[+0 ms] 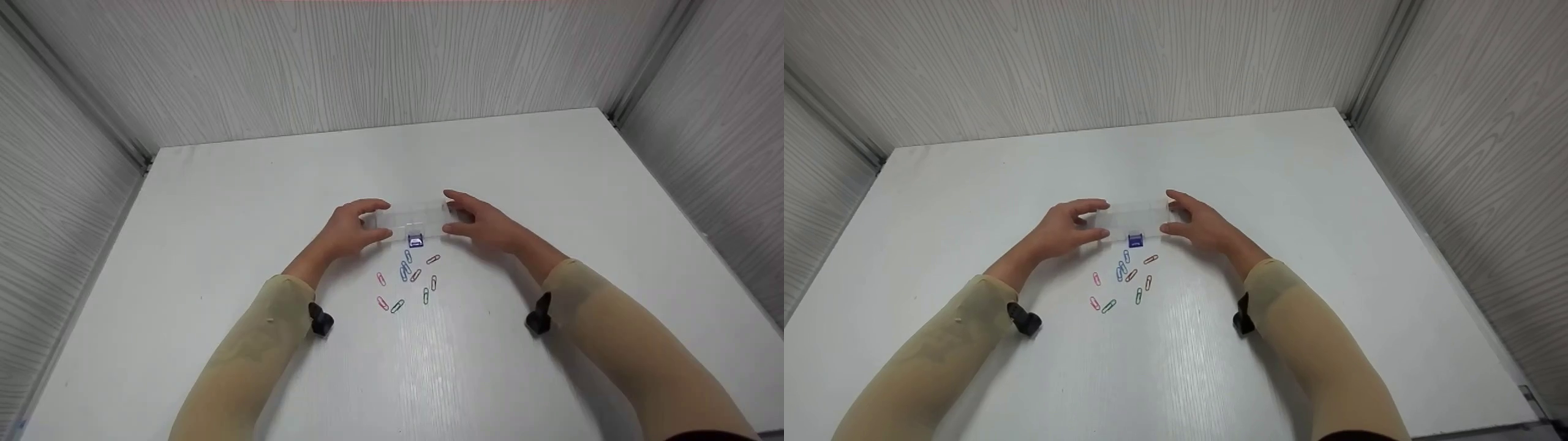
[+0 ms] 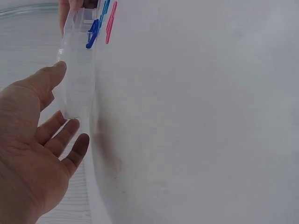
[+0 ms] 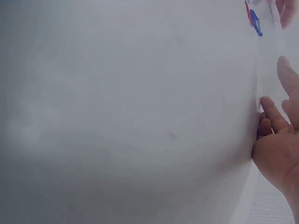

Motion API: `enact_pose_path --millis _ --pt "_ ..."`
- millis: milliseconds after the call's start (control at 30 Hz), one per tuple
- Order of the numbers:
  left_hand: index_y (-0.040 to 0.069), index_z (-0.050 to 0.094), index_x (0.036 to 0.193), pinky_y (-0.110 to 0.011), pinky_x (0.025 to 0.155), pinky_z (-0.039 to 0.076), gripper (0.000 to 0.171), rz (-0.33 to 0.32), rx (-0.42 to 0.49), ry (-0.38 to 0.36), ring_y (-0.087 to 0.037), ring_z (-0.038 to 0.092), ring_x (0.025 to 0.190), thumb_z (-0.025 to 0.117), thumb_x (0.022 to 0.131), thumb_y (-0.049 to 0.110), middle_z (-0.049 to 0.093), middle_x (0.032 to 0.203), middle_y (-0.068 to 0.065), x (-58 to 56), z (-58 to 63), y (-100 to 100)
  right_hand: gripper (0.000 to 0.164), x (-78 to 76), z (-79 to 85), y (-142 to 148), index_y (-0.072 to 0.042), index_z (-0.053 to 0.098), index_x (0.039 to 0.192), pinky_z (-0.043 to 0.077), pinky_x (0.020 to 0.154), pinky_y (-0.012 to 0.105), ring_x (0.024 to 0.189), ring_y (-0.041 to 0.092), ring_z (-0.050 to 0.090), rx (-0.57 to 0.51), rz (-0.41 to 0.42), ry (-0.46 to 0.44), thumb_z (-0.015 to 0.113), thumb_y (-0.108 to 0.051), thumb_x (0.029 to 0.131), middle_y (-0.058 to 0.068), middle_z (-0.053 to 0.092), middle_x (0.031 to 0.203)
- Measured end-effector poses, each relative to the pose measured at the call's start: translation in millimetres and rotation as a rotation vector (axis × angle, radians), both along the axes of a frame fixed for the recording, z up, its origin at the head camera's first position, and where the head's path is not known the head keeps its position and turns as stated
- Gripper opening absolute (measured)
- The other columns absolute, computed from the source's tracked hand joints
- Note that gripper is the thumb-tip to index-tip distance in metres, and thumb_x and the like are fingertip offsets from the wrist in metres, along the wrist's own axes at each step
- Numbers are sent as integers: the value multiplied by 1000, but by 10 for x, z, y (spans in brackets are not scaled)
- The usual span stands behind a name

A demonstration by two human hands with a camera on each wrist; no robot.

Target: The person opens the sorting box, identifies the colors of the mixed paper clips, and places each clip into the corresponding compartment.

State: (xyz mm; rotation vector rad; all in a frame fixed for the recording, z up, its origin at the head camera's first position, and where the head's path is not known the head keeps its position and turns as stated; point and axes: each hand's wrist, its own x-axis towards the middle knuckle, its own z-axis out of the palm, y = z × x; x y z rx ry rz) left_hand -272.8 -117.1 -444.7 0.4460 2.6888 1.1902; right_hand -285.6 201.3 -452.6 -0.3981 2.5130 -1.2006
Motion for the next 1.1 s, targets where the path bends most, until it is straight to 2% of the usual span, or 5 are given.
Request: enact_pose_path --millis 300,467,667,867,1100 --pt "14 64 147 -43 116 43 52 6 54 62 -23 52 142 69 102 41 61 151 -3 -26 29 9 81 3 -51 -3 -25 32 168 30 123 46 147 27 44 -38 -54 19 71 -48 101 7 48 161" --pt "9 66 143 -40 113 45 49 19 93 115 -21 57 136 68 104 39 66 144 -4 -65 49 40 70 51 -3 -23 -17 42 162 42 115 48 135 30 55 -4 -88 156 72 -38 102 12 57 151" --pt "8 69 138 -42 108 49 41 32 157 182 -20 64 124 69 105 32 69 137 -10 -100 62 27 49 67 40 -53 -5 57 141 51 105 46 125 29 61 67 -84 303 74 -28 101 14 65 137" --pt "12 71 135 -34 102 52 34 79 196 212 -15 66 114 69 105 29 72 128 -3 -133 70 44 40 50 27 -66 -7 62 133 51 106 45 124 28 61 98 -89 306 74 -27 101 11 68 130" --pt "13 73 132 -32 97 55 28 115 258 253 -15 69 105 70 105 22 75 118 -2 -167 82 63 52 24 36 -63 -12 59 149 49 108 48 129 32 60 119 -46 268 74 -25 101 15 65 139"
